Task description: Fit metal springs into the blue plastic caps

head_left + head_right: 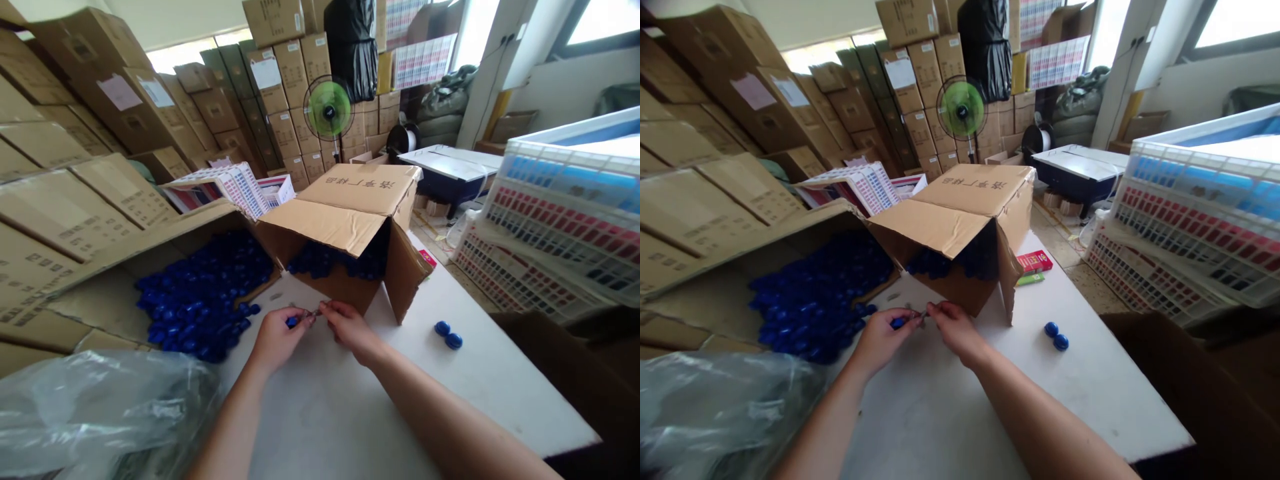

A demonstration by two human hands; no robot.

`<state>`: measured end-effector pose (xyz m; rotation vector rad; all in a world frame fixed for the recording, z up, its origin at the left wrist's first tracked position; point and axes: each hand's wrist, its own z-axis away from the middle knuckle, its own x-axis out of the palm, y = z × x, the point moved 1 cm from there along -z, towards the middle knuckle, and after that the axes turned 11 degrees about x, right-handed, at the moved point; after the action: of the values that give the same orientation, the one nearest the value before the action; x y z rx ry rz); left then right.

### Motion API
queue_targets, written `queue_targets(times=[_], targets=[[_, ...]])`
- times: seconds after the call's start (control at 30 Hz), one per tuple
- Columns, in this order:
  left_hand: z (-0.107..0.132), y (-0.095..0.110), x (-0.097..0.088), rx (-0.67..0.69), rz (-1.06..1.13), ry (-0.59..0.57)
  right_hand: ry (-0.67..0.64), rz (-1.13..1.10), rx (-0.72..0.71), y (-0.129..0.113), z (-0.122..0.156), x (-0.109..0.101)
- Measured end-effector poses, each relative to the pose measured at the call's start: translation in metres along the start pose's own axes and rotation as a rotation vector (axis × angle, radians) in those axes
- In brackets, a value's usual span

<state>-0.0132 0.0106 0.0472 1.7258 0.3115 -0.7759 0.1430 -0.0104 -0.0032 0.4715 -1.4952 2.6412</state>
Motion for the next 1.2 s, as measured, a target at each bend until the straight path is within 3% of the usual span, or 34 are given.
queue_targets(times=[0.1, 0.23, 0.47, 0.6, 0.83, 1.0, 1.13, 1.2], targets=[[0.003, -0.002, 0.005, -0.183, 0.349, 0.082, -0.117, -0.02, -0.015, -0.001, 0.004, 0.002], [0.011, 0.0, 0.013, -0.325, 0.668, 0.071, -0.1, -0.016, -0.05, -0.002, 0.006, 0.002], [0.012, 0.001, 0.014, -0.22, 0.413, 0.114, -0.1, -0.01, -0.079, 0.0, 0.003, 0.001], [0.012, -0.003, 0.017, -0.257, 0.48, 0.091, -0.112, 0.003, -0.072, 0.004, 0.001, -0.001], [0.009, -0.009, 0.02, -0.177, 0.431, 0.224, 0.03, -0.031, 0.024, 0.009, -0.003, -0.004], [-0.004, -0.02, 0.017, -0.153, 0.319, 0.18, 0.075, -0.056, 0.079, 0.008, -0.004, -0.004], [-0.007, -0.02, 0.01, -0.162, 0.288, 0.337, 0.166, -0.088, 0.075, 0.007, -0.008, -0.007], [0.0, -0.017, 0.006, -0.239, 0.48, 0.412, 0.201, -0.182, 0.039, 0.006, -0.011, -0.009]])
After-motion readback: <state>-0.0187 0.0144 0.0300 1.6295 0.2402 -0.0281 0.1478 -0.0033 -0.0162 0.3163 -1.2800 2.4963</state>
